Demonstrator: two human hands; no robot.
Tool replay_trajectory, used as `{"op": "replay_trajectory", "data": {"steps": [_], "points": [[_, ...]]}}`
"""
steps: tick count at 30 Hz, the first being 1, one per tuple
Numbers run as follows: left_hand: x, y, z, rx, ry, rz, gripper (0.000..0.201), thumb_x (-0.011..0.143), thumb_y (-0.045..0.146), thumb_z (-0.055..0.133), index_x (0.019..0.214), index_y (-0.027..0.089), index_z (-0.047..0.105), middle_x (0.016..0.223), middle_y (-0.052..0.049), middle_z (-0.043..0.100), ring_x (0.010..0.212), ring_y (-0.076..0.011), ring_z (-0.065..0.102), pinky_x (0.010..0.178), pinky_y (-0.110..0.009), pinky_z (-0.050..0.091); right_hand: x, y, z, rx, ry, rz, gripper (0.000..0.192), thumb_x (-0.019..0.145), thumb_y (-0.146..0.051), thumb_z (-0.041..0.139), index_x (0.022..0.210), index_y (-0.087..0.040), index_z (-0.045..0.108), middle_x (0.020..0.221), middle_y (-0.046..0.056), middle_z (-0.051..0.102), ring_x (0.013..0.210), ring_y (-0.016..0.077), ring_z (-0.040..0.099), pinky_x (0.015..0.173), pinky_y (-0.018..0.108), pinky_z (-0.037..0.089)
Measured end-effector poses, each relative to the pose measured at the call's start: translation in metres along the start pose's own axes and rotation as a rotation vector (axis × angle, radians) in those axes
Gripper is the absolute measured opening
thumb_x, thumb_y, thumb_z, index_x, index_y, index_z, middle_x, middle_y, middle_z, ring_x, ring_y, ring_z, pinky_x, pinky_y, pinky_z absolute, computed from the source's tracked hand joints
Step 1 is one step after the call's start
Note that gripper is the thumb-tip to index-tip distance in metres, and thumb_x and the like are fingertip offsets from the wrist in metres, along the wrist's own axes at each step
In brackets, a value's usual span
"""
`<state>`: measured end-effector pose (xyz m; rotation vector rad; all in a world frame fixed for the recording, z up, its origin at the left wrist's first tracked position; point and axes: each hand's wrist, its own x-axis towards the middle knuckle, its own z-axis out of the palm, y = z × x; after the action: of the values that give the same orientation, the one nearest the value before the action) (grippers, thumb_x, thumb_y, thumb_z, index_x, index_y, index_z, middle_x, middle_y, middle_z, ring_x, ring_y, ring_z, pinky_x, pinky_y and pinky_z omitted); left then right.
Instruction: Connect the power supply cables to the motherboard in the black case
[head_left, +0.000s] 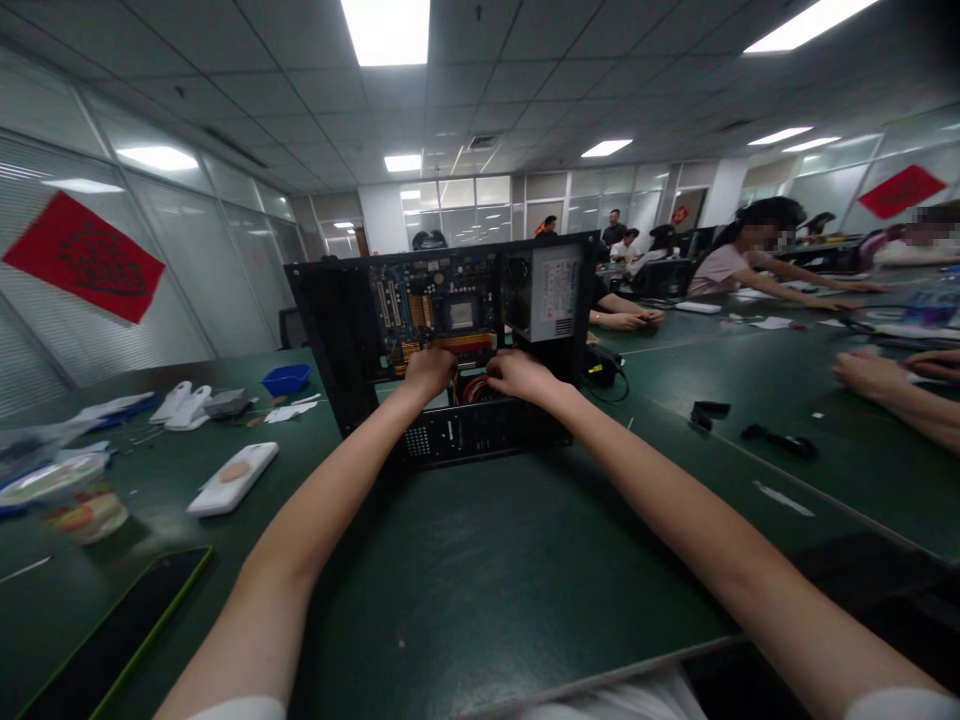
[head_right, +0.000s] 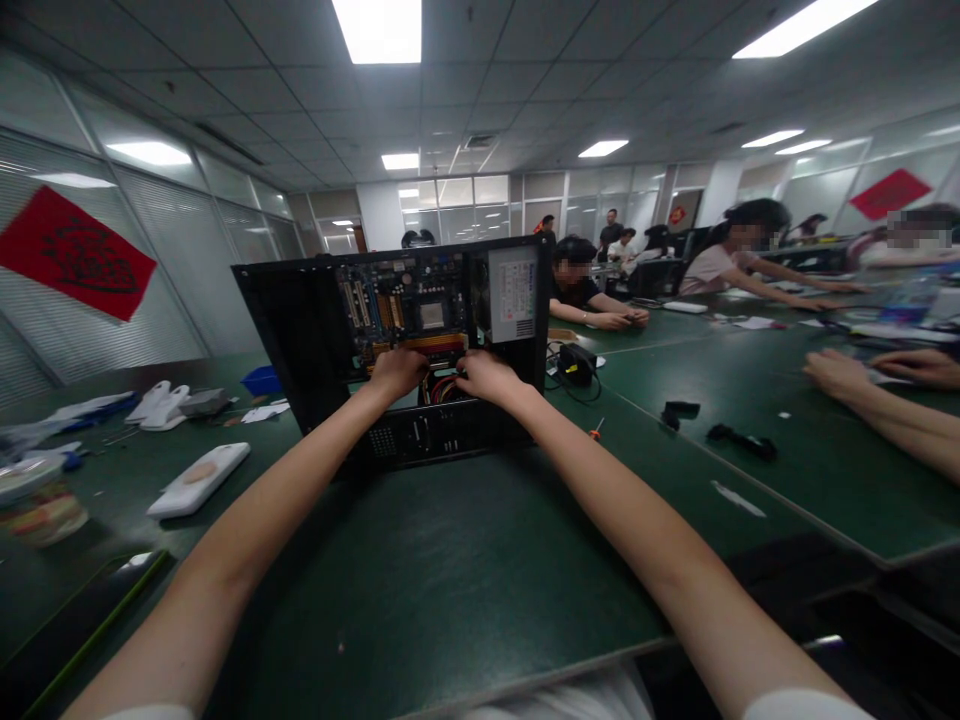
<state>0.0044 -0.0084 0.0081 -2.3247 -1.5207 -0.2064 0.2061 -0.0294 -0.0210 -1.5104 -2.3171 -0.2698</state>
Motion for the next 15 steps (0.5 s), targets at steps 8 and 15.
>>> {"op": "replay_trajectory", "data": {"steps": [8, 15], "points": [[0.006, -0.002, 0.006, -0.017, 0.033, 0.000, 0.032, 0.095, 0.024, 0.055, 0.114, 0.019, 0.080, 0.113, -0.019, 0.076, 0.109, -0.0370, 0.071, 0.089, -0.044, 0.055, 0.002, 0.001, 0.000, 0.014, 0.000, -0.028, 0.025, 0.097, -0.029, 0.062, 0.114, -0.016, 0.075, 0.118, 0.013, 0.073, 0.109, 0.0226, 0.068, 0.090, 0.027, 0.048], [-0.004, -0.003, 0.009, -0.113, 0.137, -0.091, 0.034, 0.094, 0.034, 0.056, 0.118, 0.019, 0.075, 0.112, -0.015, 0.076, 0.105, -0.0347, 0.072, 0.083, -0.040, 0.057, 0.004, 0.007, 0.003, 0.028, 0.011, -0.013, 0.023, 0.094, -0.021, 0.063, 0.113, -0.013, 0.073, 0.110, 0.012, 0.074, 0.099, 0.0207, 0.068, 0.082, 0.026, 0.047]]}}
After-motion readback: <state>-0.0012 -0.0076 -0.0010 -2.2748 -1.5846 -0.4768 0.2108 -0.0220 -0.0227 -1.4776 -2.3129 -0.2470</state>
